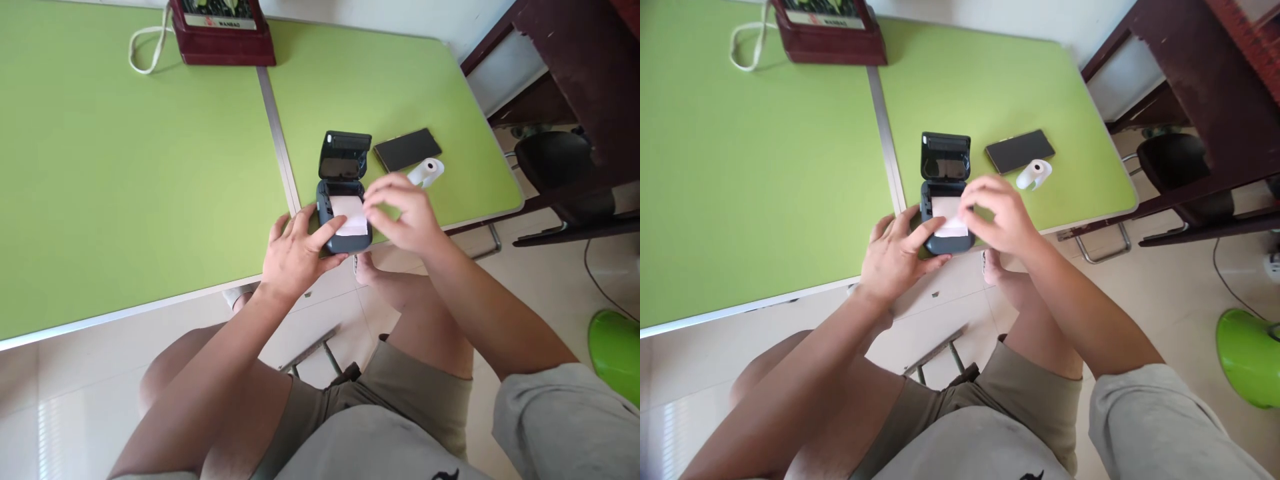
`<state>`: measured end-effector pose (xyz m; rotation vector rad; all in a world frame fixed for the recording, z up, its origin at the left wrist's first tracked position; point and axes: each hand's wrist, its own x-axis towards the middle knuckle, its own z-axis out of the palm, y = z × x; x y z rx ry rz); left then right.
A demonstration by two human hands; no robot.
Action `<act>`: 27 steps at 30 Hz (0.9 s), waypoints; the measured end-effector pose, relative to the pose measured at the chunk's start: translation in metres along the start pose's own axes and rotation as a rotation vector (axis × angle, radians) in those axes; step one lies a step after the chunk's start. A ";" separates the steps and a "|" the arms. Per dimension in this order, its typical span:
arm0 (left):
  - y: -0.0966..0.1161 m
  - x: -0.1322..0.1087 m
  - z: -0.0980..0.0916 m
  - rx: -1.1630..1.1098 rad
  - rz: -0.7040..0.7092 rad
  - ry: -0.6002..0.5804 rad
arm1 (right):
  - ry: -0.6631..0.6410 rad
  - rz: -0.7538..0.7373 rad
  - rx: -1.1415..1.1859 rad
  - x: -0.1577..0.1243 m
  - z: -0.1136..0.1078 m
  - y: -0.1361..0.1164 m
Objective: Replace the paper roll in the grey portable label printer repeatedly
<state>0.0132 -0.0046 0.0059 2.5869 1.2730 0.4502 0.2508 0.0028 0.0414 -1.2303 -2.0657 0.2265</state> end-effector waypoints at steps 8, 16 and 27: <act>0.000 0.002 -0.001 -0.028 -0.028 -0.017 | 0.130 0.373 0.339 0.019 0.026 0.050; 0.001 0.001 -0.001 -0.010 -0.014 -0.024 | 0.100 0.349 0.334 -0.005 0.024 0.032; 0.000 0.002 0.003 -0.025 -0.055 0.011 | -0.245 0.406 0.382 0.007 0.018 0.024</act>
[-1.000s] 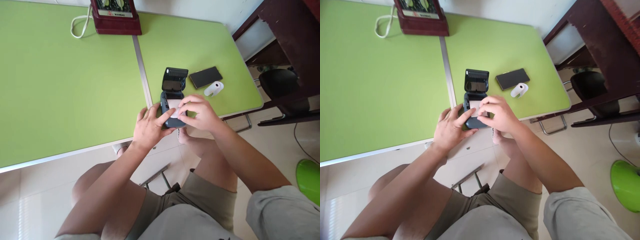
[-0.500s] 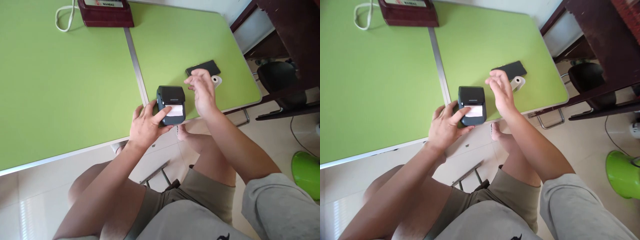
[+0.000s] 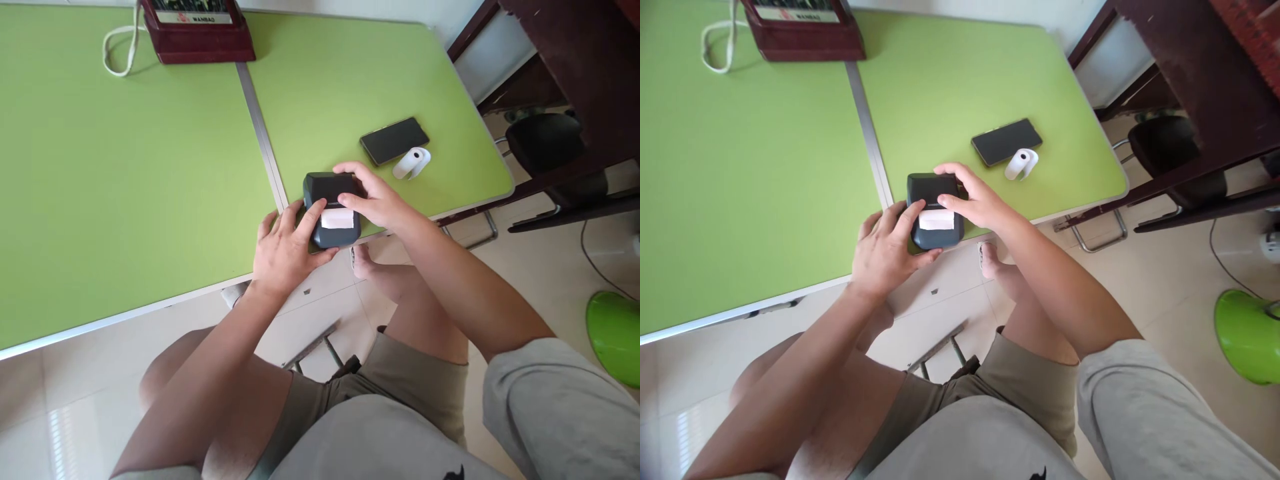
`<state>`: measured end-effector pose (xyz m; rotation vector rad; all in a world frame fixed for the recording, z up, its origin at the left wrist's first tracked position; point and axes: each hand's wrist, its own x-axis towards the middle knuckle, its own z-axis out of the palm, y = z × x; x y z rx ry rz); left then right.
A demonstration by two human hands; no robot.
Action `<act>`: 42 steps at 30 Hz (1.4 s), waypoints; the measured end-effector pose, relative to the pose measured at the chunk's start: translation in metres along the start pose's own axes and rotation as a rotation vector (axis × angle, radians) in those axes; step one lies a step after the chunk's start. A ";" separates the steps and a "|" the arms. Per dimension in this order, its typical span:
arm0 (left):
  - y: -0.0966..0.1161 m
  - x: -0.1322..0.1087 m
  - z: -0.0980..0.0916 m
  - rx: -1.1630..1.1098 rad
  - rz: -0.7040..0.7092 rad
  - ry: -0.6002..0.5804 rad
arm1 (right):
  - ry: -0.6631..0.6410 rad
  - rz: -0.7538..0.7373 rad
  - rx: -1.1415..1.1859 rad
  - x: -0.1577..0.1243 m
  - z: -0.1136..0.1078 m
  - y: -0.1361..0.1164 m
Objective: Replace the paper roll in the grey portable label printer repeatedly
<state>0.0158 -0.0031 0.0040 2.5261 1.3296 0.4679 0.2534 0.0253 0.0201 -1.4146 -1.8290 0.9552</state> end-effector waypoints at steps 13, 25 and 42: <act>-0.002 0.001 0.005 -0.050 -0.020 0.016 | 0.394 0.015 -0.110 -0.007 0.017 0.030; -0.005 0.005 0.003 -0.028 -0.051 0.022 | 0.236 0.070 -0.177 -0.007 0.012 0.020; -0.002 0.002 0.002 -0.025 -0.040 -0.002 | 0.200 -0.035 -0.067 -0.010 0.007 0.026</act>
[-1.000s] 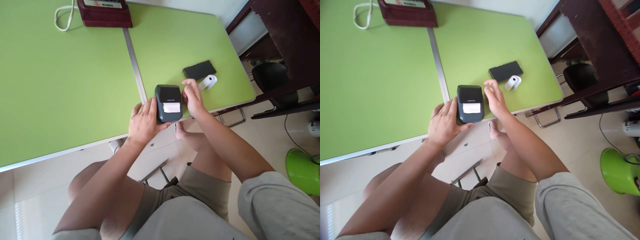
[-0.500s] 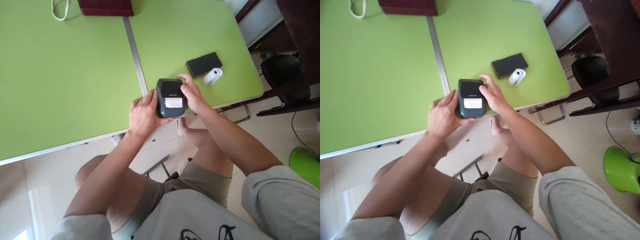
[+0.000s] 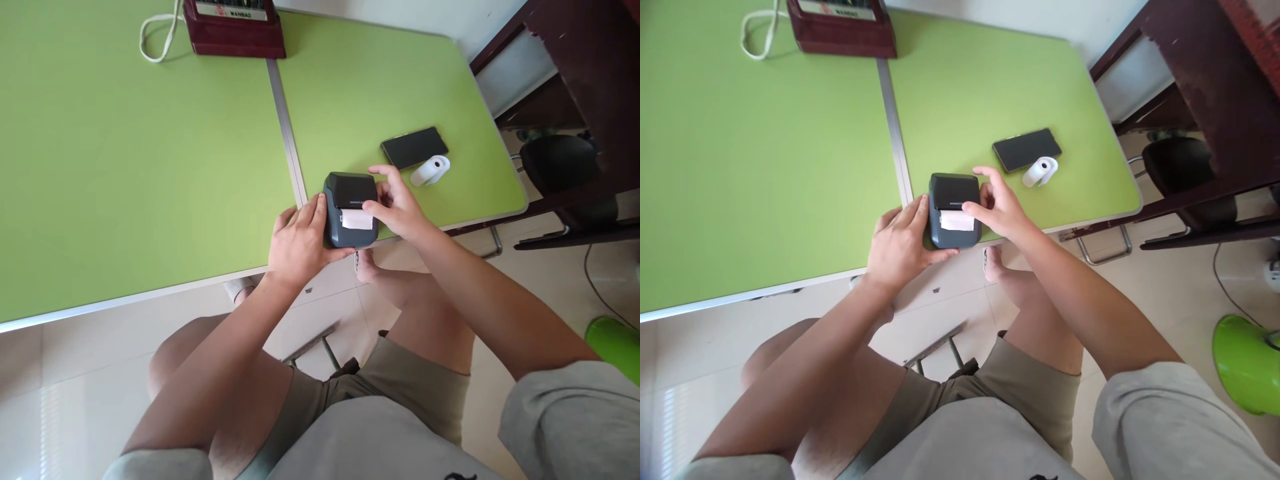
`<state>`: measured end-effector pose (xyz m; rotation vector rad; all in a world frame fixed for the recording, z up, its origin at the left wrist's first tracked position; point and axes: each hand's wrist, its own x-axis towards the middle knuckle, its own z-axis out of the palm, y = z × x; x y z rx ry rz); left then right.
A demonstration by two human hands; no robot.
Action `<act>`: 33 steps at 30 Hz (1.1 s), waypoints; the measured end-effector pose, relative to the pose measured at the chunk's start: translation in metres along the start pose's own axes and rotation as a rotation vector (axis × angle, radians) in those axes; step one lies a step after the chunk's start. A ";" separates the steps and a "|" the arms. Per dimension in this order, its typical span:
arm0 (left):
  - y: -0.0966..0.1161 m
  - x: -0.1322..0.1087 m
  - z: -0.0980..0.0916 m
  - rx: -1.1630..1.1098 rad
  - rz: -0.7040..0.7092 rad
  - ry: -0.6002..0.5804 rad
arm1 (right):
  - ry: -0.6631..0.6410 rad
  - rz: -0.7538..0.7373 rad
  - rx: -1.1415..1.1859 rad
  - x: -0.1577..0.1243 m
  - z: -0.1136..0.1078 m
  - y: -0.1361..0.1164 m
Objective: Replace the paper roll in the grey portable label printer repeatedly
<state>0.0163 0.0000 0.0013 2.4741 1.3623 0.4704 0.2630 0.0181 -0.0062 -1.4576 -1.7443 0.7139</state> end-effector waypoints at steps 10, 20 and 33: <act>-0.001 0.000 0.001 -0.017 0.011 0.023 | 0.242 0.249 0.141 0.016 -0.007 -0.069; -0.002 0.000 0.000 -0.036 0.016 0.019 | -0.403 0.102 -0.835 0.040 -0.016 -0.107; -0.002 0.001 0.001 -0.036 0.029 0.020 | -0.104 0.291 0.298 0.007 -0.055 -0.097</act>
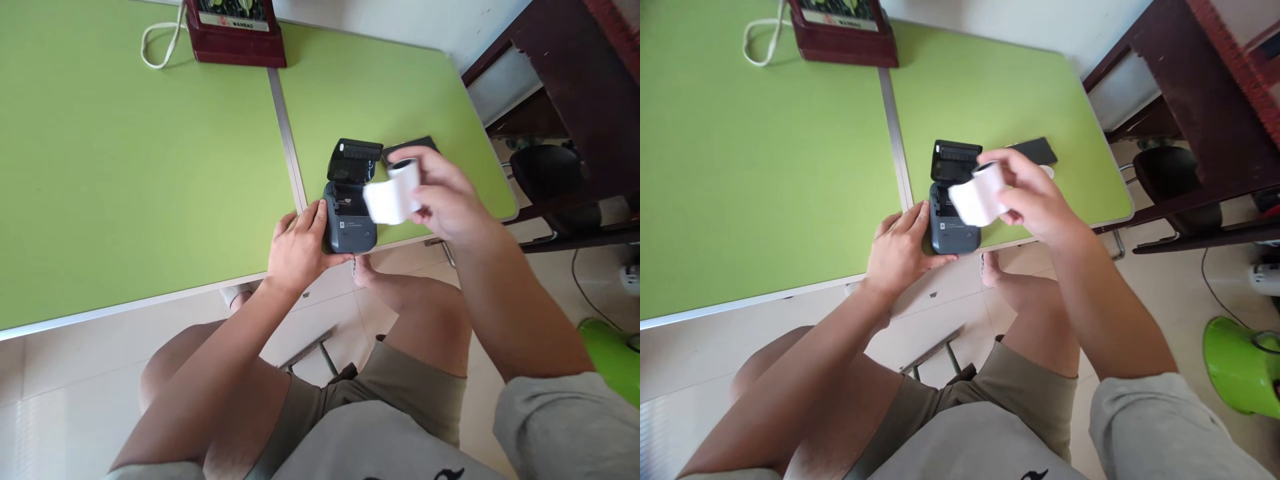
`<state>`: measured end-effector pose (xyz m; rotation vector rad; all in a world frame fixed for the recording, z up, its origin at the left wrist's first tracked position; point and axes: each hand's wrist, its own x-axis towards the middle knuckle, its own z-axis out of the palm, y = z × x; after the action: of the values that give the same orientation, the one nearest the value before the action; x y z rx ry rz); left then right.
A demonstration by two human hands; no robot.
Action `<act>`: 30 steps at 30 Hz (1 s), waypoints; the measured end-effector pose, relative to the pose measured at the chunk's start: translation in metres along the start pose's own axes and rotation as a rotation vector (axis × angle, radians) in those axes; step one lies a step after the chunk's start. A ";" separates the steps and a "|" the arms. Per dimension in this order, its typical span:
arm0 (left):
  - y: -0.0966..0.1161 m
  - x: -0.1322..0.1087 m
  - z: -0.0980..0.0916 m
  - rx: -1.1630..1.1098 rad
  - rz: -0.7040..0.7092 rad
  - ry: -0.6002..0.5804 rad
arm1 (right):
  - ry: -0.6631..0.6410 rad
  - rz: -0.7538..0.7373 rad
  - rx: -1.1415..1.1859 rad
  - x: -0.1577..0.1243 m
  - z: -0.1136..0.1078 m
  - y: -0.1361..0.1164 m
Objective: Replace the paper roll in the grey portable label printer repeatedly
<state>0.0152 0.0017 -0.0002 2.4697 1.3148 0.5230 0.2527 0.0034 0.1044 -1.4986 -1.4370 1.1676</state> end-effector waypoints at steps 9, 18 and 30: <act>-0.007 0.000 0.003 0.004 -0.025 0.041 | 0.421 0.087 0.104 -0.013 0.008 0.064; -0.006 0.000 0.001 -0.010 -0.023 0.031 | 0.356 -0.222 -0.701 0.031 -0.003 0.075; -0.006 -0.001 0.002 -0.008 0.000 0.062 | 0.341 -0.263 -0.754 0.018 -0.032 0.074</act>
<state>0.0107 0.0039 -0.0049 2.4657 1.3331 0.6083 0.3055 0.0170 0.0426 -1.8007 -1.8494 0.1739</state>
